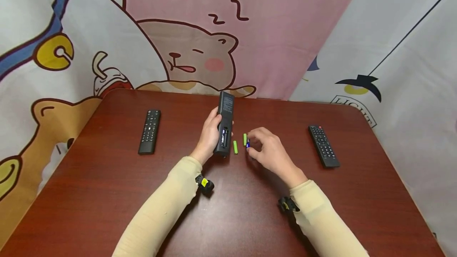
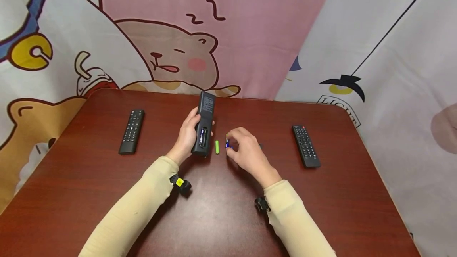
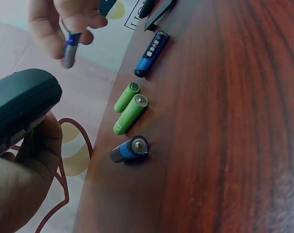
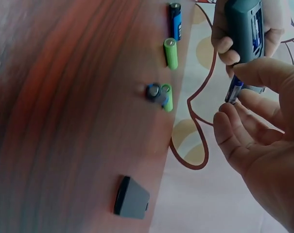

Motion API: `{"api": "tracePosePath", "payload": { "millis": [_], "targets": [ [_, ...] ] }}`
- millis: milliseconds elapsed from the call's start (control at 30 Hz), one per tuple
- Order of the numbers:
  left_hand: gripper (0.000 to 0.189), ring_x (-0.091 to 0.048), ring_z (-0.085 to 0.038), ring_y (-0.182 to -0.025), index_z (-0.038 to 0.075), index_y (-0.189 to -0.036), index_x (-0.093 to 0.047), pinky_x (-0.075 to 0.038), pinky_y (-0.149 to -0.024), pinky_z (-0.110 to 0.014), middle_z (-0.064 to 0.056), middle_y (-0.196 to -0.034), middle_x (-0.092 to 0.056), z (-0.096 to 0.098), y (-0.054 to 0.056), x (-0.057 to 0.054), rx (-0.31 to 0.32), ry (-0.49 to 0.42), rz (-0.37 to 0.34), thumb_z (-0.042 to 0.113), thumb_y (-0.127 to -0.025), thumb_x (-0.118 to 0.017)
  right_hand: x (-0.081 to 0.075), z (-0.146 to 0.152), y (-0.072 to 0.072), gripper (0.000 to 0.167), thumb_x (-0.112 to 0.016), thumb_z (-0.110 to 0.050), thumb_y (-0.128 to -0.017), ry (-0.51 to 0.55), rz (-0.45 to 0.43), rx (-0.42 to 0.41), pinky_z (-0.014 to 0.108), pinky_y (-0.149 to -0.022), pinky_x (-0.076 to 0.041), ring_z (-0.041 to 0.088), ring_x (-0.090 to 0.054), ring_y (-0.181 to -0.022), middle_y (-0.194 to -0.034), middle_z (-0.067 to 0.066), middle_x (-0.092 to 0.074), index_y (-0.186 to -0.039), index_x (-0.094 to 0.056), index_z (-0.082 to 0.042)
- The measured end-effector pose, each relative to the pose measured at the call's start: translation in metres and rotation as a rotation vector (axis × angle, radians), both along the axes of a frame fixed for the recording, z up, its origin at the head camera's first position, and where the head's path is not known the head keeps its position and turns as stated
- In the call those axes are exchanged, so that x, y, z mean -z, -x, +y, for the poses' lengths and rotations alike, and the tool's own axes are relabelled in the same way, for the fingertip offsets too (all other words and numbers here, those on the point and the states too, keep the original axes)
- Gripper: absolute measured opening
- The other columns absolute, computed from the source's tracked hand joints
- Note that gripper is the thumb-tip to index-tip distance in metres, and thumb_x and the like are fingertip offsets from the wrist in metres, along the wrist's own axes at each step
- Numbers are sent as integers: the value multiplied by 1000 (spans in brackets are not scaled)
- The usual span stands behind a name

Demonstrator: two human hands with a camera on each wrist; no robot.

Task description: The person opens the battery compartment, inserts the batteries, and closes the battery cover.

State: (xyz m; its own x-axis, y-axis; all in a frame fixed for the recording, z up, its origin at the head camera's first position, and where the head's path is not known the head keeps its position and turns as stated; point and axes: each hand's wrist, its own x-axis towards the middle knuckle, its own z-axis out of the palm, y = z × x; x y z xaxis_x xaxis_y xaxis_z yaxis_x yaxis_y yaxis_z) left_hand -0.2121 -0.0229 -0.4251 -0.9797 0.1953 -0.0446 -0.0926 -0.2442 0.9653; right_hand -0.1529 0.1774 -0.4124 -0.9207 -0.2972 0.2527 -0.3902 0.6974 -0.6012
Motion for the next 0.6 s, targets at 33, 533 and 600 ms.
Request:
{"api": "tracePosePath", "payload": {
  "millis": [33,533,600],
  "targets": [
    [50,-62,-32,-91,17,-160,-35,-55,-71,-32,-29,-125,-58,0,0,0,2,1,1,20,-111,-26,0,-2,-1,29,-80,-1,-85,11,5,-5,46,-82,-59,27,-70,-96,-117,12,-67,-112,-70,-2],
    [49,-60,-34,-100,15,-159,-35,-55,-74,-32,-28,-125,-57,5,-2,1,25,4,18,22,-111,-26,-2,-15,-6,29,-80,-2,-86,101,71,-66,40,-75,-61,30,-72,-90,-124,11,-67,-115,-71,0],
    [50,-61,-34,-96,15,-159,-35,-55,-73,-32,-28,-124,-57,5,-2,2,23,11,24,21,-111,-26,-2,-17,-6,28,-79,-2,-87,113,82,-75,40,-75,-61,29,-71,-89,-124,10,-67,-114,-72,-1]
  ]
}}
